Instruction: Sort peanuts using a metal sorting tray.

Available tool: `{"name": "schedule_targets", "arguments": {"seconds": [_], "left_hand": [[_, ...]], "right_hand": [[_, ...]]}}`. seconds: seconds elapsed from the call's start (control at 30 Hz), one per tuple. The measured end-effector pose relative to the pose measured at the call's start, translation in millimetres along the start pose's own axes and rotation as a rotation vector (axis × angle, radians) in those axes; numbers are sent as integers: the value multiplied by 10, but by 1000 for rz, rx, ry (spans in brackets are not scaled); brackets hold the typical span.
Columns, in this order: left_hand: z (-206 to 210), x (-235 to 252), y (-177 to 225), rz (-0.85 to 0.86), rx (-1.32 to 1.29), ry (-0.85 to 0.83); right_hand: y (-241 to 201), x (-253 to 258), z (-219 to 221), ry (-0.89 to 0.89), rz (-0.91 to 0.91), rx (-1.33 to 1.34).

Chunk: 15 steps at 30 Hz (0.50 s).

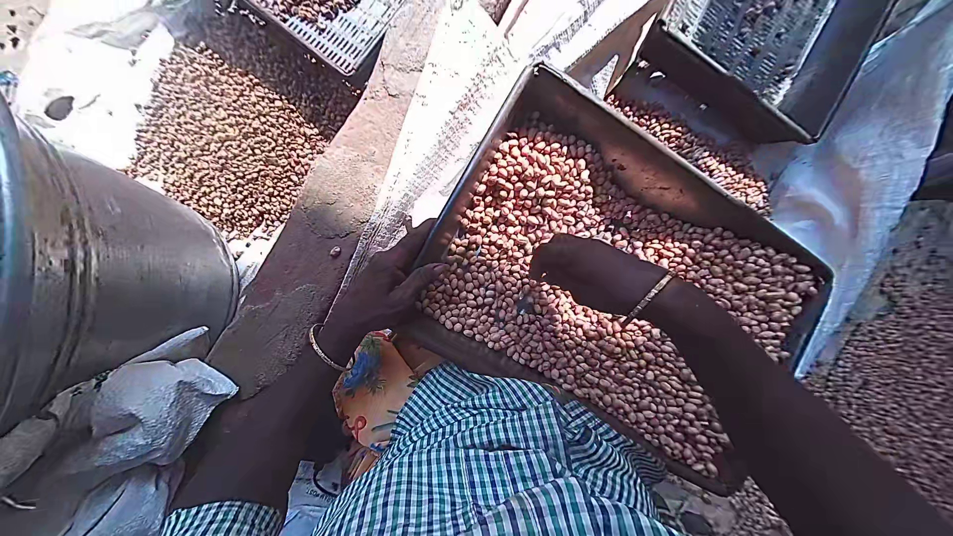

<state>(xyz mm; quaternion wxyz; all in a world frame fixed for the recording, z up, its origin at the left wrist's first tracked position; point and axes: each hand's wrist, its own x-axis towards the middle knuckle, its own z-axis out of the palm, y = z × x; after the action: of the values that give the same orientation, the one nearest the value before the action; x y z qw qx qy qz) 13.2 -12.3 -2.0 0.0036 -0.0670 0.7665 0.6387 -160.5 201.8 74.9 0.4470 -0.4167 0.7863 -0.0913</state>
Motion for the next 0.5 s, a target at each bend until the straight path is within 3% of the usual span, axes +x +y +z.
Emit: {"name": "schedule_targets", "arguments": {"seconds": [0.07, 0.1, 0.2, 0.27, 0.4, 0.5], "left_hand": [[-1, 8, -13, 4, 18, 5], [1, 7, -7, -5, 24, 7], [3, 1, -11, -10, 39, 8], [-11, -10, -22, -21, 67, 12], [4, -10, -61, -6, 96, 28], [4, -35, -70, -2, 90, 28]], "right_hand": [[-79, 90, -216, -167, 53, -133], [-212, 97, -387, -59, 19, -107], [-518, 218, -864, 607, -197, 60], [-415, 386, -878, 876, -288, 51], [326, 716, -443, 866, -465, -66], [561, 958, -42, 794, -483, -157]]}}
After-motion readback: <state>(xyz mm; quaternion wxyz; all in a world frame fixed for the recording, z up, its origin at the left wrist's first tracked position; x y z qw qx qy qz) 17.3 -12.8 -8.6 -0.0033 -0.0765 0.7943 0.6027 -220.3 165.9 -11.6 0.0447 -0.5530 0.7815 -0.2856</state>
